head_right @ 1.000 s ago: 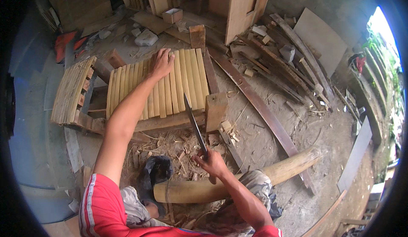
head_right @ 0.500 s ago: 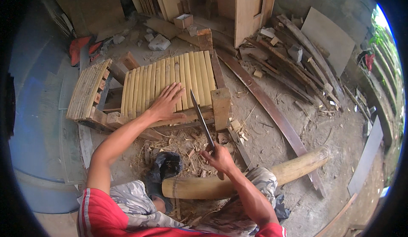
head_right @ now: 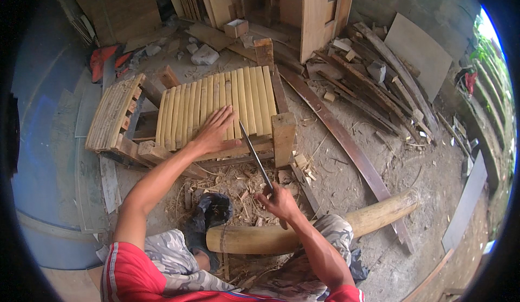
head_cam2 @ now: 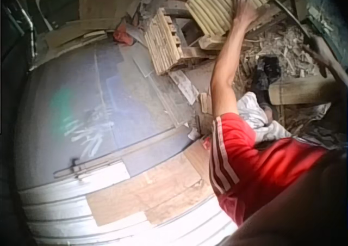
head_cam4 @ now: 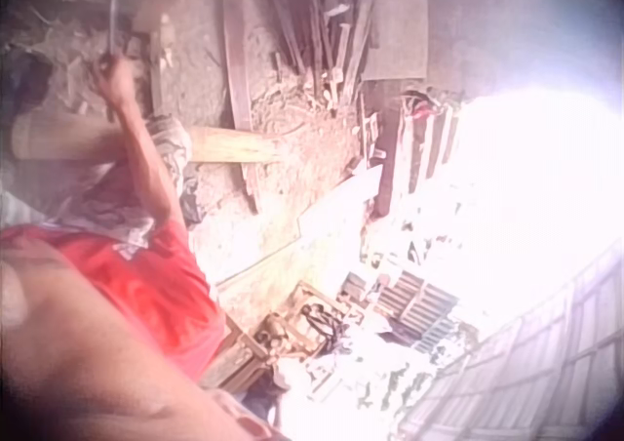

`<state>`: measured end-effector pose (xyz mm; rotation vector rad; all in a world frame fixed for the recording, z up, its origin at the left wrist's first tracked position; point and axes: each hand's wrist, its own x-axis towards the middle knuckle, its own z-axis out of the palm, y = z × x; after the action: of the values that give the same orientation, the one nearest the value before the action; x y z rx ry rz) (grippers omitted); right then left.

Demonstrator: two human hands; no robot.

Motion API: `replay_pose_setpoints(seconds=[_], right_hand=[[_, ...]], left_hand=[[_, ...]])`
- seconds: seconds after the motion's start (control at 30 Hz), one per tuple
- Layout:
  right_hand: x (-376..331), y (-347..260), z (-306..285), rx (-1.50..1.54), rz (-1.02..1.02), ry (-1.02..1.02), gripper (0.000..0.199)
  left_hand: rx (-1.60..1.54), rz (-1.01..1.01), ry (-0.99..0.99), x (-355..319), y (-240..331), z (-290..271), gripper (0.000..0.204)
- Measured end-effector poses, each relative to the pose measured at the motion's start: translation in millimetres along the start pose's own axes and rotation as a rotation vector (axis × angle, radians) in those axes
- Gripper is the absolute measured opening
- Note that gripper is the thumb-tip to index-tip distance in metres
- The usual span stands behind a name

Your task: The person sits on the floor and uses a machete to shave and shape a thin bamboo strip. They repeatedly scrape the strip to thin it, then place it into a bamboo slat assembly on a small wooden frame.

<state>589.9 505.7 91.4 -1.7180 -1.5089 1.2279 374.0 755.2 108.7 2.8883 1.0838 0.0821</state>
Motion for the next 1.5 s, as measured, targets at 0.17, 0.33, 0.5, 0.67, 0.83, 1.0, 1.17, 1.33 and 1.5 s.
replay_pose_setpoints(seconds=[0.17, 0.33, 0.5, 0.67, 0.83, 1.0, 1.17, 1.33, 1.5], right_hand=[[2.5, 6.7, 0.7, -0.035, -0.015, 0.033, 0.054], [2.3, 4.2, -5.8, 0.004, 0.036, 0.035, 0.052], [-2.2, 8.1, -8.9, 0.203, -0.011, 0.093, 0.042], [-8.9, 19.6, -14.0, 0.567, -0.145, 0.159, 0.03], [-6.6, 36.9, -24.5, 0.63, -0.187, 0.382, 0.029], [-3.0, 27.9, -34.3, 0.662, -0.126, 0.416, 0.038], [-1.8, 25.3, -34.1, 0.657, -0.101, 0.408, 0.038], [-1.5, 30.0, -35.4, 0.646, -0.099, 0.4, 0.038], [0.6, 28.8, -34.0, 0.614, -0.06, 0.397, 0.039]], left_hand=[[0.027, -0.023, -0.019, 2.7, 10.0, -10.3, 0.11], [-0.042, -0.012, 0.071, 13.7, 26.9, -16.2, 0.098], [-0.164, -0.003, 0.136, 61.3, 32.7, -18.4, 0.073], [-0.318, 0.188, 0.063, 111.0, 34.1, -22.8, 0.066], [-0.025, 0.523, -0.035, 96.3, 59.7, -18.9, 0.075], [0.036, 0.514, -0.113, 88.0, 68.2, -24.6, 0.059], [-0.036, 0.554, 0.017, 85.8, 57.7, -5.1, 0.05], [-0.048, 0.534, -0.03, 87.7, 63.8, -12.7, 0.049], [0.046, 0.501, -0.09, 88.4, 60.1, -10.8, 0.052]])
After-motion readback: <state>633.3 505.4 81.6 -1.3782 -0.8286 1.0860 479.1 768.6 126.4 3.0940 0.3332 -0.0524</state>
